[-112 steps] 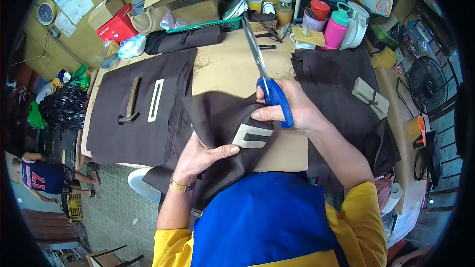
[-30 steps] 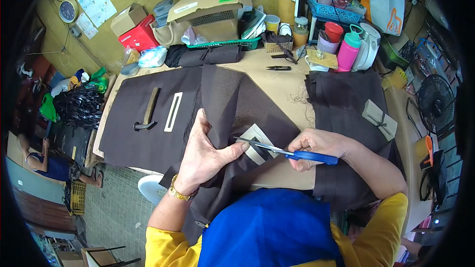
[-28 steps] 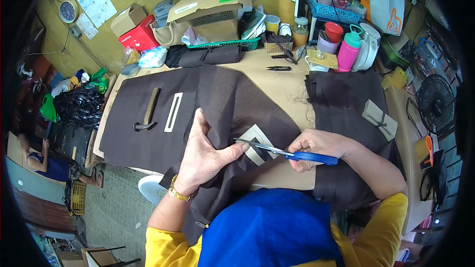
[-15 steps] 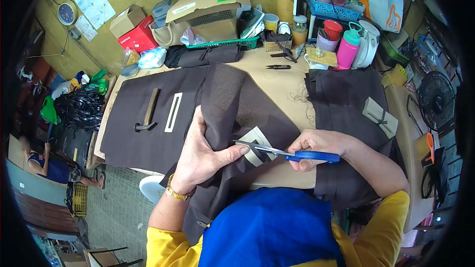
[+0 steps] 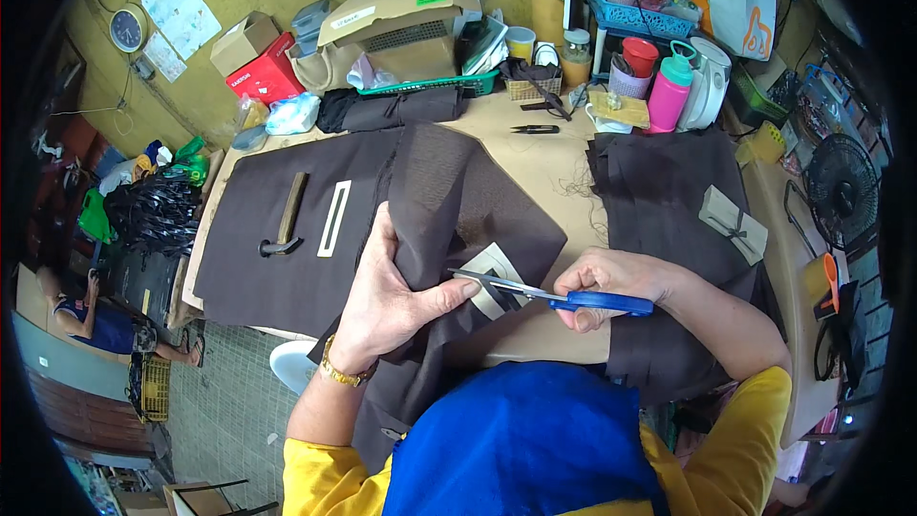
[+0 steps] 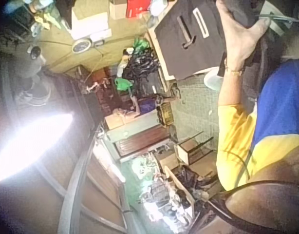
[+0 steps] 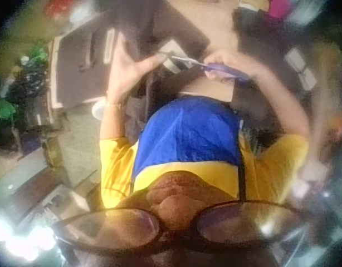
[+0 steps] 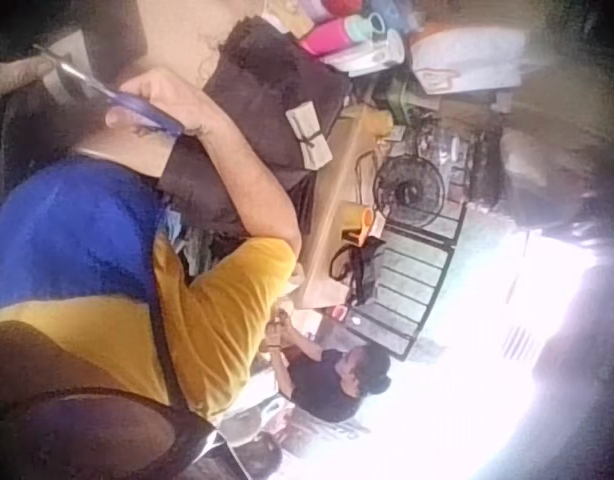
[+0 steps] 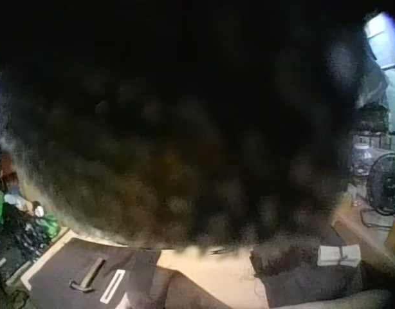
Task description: The person marks lines on a piece of dark fabric using a white marker around a rectangular template and then cuts the fabric with scissors.
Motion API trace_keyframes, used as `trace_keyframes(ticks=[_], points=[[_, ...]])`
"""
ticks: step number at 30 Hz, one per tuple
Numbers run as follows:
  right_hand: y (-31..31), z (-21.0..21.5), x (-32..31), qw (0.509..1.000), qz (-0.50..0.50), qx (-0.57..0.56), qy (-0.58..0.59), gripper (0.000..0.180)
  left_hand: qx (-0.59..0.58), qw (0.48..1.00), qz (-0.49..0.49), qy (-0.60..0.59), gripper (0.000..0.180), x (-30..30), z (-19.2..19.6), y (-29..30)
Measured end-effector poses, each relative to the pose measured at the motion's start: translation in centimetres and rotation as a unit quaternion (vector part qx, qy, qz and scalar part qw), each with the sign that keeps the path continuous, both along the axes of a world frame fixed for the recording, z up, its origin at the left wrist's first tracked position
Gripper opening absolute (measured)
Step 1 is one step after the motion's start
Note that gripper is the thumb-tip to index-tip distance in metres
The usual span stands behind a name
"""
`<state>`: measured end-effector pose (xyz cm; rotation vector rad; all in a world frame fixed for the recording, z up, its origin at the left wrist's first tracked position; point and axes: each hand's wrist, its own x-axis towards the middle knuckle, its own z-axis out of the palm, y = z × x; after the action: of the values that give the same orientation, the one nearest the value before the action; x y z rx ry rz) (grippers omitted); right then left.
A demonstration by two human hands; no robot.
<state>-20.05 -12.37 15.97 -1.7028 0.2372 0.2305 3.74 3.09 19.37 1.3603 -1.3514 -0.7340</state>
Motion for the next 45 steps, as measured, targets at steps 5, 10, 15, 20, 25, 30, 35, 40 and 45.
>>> trace_keyframes(ticks=[5, 10, 15, 20, 25, 30, 35, 40, 45], points=[[-0.1, -0.3, -0.2, 1.0, -0.009, -0.007, -0.007, 0.045, -0.008, 1.0, 0.012, -0.018, 0.087, 0.0, -0.2, 0.0], [0.2, -0.1, -0.2, 0.999, -0.023, -0.031, 0.004, 0.046, -0.009, 0.999, 0.011, -0.037, 0.085, 0.1, -0.2, 0.0], [0.1, -0.5, -0.4, 0.999, -0.034, -0.028, -0.003, 0.047, 0.003, 1.0, 0.011, 0.001, 0.085, -0.4, 0.3, 0.0], [0.4, -0.2, -0.2, 0.998, -0.052, -0.022, 0.015, 0.046, -0.013, 1.0, 0.022, -0.006, 0.085, -0.2, -0.4, -0.1], [-0.5, -2.9, -0.2, 0.999, -0.007, -0.038, -0.015, 0.035, 0.027, 0.999, 0.021, 0.002, 0.087, -0.2, -0.6, -0.4], [-2.9, -2.9, -1.2, 0.989, 0.017, -0.044, 0.139, 0.034, -0.099, 0.976, 0.188, 0.036, 0.048, 5.1, -1.4, -1.8], [3.9, -3.2, 5.5, 0.893, -0.347, -0.013, -0.286, 0.044, -0.215, 0.905, 0.342, -0.135, 0.04, 0.0, -5.2, -3.5], [4.5, -4.9, 9.5, 0.867, -0.404, -0.185, -0.225, 0.025, -0.163, 0.974, 0.147, 0.061, 0.051, -4.7, -12.9, -2.4], [6.4, -4.6, 8.2, 0.954, -0.172, -0.16, -0.185, 0.02, 0.094, 0.667, -0.195, 0.713, 0.078, -0.5, -15.5, -0.6]])
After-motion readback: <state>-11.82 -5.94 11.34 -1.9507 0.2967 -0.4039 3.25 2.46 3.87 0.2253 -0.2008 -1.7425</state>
